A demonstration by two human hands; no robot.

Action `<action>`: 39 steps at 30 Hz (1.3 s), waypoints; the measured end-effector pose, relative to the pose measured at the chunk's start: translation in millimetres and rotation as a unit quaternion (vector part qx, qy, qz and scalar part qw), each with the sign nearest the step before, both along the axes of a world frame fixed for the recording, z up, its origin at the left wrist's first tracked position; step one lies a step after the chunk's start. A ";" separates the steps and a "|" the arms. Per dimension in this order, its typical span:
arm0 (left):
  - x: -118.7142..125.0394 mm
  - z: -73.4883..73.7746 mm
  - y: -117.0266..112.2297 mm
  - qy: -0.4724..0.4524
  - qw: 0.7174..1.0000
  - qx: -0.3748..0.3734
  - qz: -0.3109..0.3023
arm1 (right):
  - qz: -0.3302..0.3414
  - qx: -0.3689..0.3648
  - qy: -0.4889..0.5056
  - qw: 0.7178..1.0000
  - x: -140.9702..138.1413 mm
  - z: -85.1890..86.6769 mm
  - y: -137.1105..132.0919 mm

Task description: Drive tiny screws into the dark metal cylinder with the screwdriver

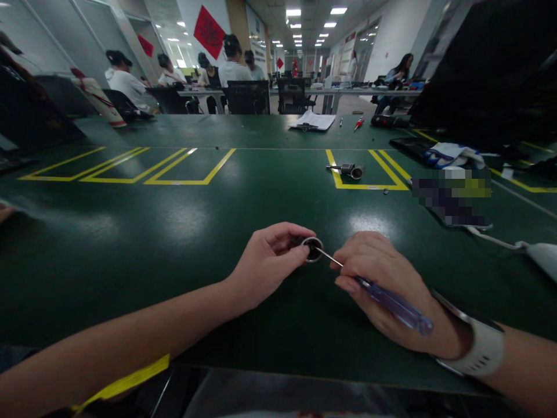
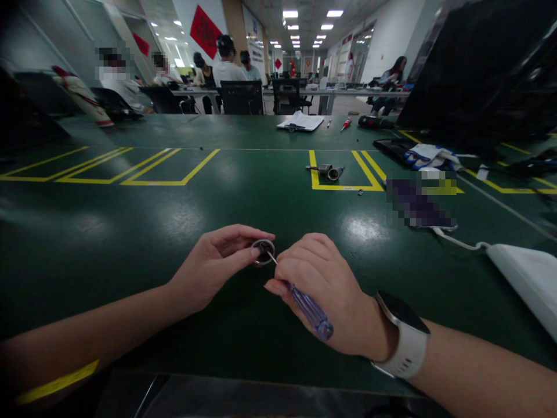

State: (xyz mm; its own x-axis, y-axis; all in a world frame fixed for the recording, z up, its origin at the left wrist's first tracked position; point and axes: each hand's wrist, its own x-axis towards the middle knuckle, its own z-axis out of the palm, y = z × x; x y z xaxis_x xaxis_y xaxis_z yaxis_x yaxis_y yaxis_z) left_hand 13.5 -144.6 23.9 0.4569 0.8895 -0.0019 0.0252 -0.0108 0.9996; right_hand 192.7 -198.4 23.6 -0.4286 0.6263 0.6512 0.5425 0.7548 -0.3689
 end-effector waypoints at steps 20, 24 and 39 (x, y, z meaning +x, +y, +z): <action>3.2 2.1 -2.2 0.075 0.994 0.055 0.050 | 0.021 0.069 -0.062 0.995 -1.5 -2.3 -0.7; 2.9 0.5 -1.4 0.077 0.993 0.072 0.048 | 0.027 0.076 -0.063 0.995 -1.9 -3.8 -0.6; 2.4 -3.9 0.1 0.062 0.994 0.079 0.046 | 0.022 0.083 -0.070 0.994 -1.5 -2.5 -2.0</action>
